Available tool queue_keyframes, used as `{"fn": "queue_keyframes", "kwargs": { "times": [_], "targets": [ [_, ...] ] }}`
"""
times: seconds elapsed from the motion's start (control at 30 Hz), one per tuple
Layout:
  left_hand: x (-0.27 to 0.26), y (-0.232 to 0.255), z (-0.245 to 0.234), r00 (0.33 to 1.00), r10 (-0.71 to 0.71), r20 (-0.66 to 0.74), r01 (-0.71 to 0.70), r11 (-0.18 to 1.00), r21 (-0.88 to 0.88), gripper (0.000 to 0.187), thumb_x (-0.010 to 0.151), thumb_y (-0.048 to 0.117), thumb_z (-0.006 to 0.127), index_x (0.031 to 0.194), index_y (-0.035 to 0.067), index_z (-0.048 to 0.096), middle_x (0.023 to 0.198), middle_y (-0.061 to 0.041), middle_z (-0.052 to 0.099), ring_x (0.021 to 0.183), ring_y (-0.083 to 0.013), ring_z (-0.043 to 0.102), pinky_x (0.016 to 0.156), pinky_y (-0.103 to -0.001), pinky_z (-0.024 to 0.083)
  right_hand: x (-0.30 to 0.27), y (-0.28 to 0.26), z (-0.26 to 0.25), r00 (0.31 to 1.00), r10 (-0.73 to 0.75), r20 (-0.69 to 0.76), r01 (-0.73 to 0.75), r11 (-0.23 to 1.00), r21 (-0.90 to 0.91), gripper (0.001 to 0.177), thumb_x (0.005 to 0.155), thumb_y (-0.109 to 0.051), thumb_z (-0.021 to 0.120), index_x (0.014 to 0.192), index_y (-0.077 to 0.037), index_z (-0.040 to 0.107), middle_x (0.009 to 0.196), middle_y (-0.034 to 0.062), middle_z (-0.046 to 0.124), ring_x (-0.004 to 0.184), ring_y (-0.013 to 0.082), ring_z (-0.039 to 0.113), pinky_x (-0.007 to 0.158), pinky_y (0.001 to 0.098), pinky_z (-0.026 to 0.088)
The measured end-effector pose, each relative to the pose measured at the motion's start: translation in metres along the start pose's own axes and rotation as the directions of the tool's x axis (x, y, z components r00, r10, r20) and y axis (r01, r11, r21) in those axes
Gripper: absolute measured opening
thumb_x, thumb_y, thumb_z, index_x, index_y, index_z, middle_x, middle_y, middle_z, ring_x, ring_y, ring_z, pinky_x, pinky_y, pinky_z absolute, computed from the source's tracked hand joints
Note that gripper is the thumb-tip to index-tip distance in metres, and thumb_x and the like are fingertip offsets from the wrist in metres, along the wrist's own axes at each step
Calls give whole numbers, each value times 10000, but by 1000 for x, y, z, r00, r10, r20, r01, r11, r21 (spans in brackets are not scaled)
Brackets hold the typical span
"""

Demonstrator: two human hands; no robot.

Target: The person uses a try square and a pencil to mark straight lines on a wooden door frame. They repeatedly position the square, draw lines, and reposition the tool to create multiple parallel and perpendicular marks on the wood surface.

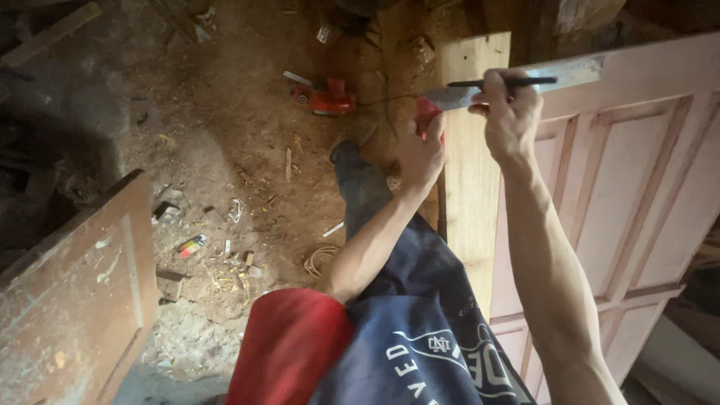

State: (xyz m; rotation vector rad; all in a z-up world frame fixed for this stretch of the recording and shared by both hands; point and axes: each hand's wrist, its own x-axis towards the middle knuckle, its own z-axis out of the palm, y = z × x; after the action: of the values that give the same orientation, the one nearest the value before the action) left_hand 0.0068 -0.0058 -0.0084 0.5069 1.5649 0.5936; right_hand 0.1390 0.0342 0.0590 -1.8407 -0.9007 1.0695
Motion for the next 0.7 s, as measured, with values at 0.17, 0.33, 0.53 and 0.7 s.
{"fn": "queue_keyframes", "kwargs": {
  "times": [0.17, 0.33, 0.53, 0.7],
  "targets": [
    [4, -4, 5, 967, 232, -101, -225, 971, 79, 360, 906, 370, 726, 1016, 29, 694, 772, -68, 716, 663, -201, 697, 644, -376, 561, 20, 11, -38, 986, -166, 19, 165, 944, -286, 263, 1152, -170, 599, 1052, 52, 696, 889, 178, 738, 705, 217, 753, 594, 316, 661],
    [2, -4, 3, 937, 317, -147, -305, 948, 95, 398, 890, 370, 736, 1078, 21, 709, 826, -77, 723, 742, -191, 698, 707, -361, 549, 34, -2, -83, 947, -319, 34, 273, 743, -611, 194, 1131, -57, 570, 1033, 1, 727, 836, 119, 730, 664, 194, 708, 551, 326, 562],
    [5, -1, 1, 969, 226, -99, -223, 974, 41, 355, 886, 355, 733, 995, 18, 710, 795, -77, 731, 707, -186, 701, 691, -348, 558, 0, -2, 10, 827, -440, 349, 554, 537, -636, 94, 1048, 2, 595, 1008, 13, 679, 863, 159, 695, 565, 205, 602, 449, 327, 495],
    [-12, -9, -4, 993, 115, 17, -110, 979, -171, 341, 890, 347, 723, 934, 16, 651, 659, -66, 643, 476, -160, 591, 463, -341, 480, -5, -17, 9, 984, -163, 79, 175, 967, -183, 186, 1114, -128, 587, 1129, 26, 690, 942, 161, 768, 764, 189, 794, 630, 316, 682]
  ]
}}
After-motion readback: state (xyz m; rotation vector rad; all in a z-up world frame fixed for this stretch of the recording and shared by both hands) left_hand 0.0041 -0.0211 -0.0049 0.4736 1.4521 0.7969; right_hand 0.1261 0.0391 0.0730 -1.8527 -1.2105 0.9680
